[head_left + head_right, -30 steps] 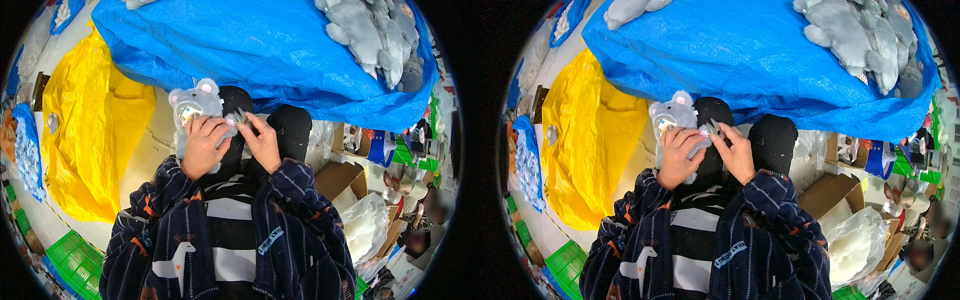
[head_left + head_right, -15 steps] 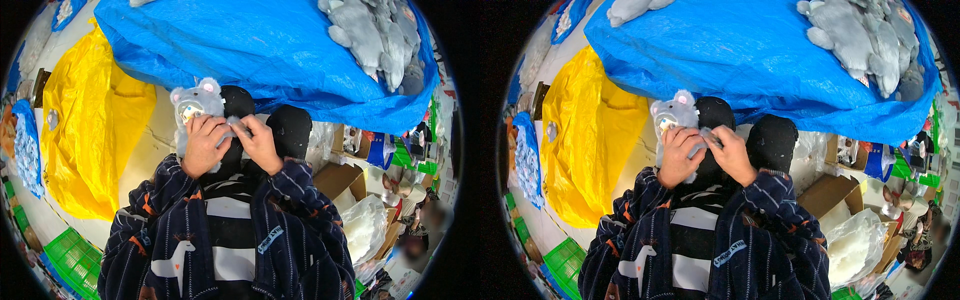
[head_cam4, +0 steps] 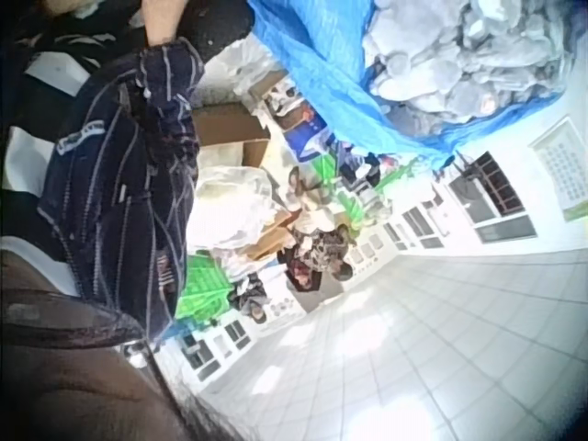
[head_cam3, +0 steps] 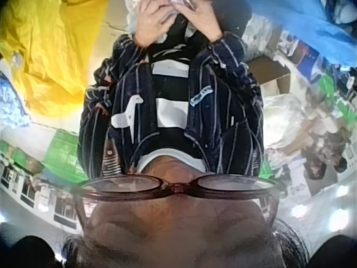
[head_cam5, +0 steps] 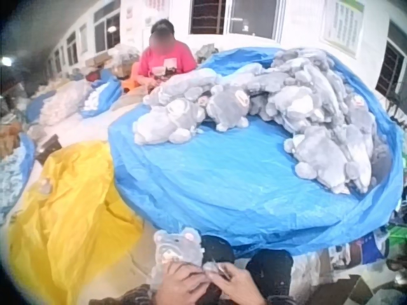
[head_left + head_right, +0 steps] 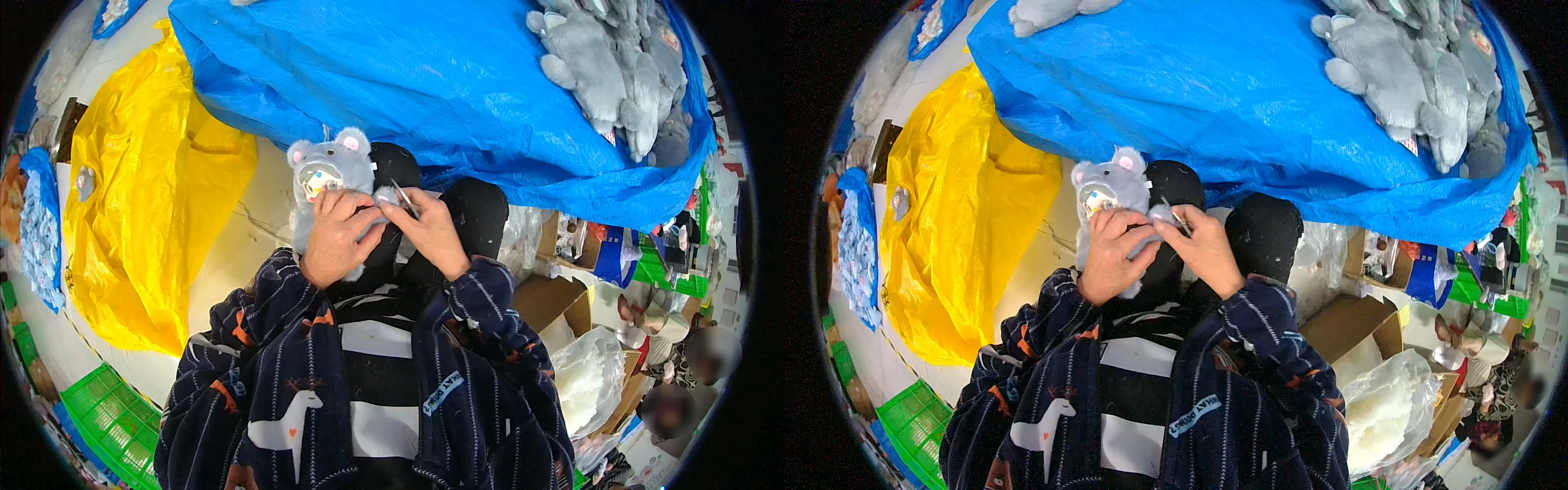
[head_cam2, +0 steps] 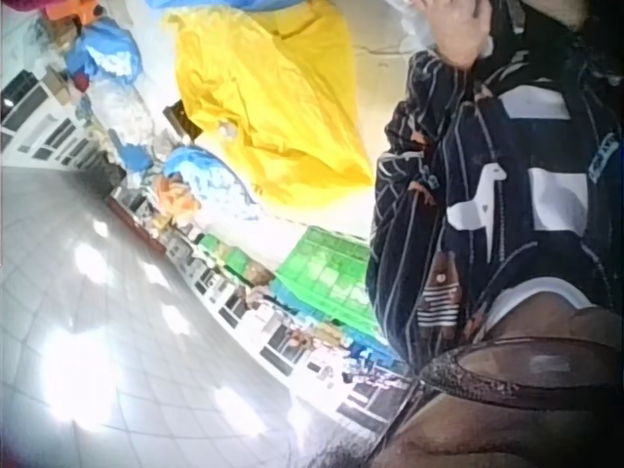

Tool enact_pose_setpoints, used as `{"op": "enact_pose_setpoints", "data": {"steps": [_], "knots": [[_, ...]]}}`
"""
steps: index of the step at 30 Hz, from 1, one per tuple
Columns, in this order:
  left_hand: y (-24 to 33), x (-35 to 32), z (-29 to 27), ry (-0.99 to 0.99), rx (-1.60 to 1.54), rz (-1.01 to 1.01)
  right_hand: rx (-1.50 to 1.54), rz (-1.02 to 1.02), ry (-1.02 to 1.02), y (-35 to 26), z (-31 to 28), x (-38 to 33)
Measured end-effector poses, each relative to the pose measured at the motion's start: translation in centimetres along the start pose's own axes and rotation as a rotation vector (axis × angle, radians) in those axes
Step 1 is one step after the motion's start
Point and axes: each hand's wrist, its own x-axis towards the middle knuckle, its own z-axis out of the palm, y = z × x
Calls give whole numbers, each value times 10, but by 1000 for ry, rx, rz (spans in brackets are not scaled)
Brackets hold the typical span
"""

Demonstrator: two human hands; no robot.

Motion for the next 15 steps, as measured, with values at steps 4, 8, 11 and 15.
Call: {"op": "enact_pose_setpoints", "data": {"steps": [4,8,11,15], "knots": [[-6,-7,0,-1,-72,26,-100,94,-10,5,3,5],[-2,-8,-1,34,-90,51,28,144,-57,8,-5,-11],[1,-8,-2,30,-75,52,227,233,35,19,-20,-17],[2,-8,2,36,-67,62,30,81,144,5,-10,-6]]}}
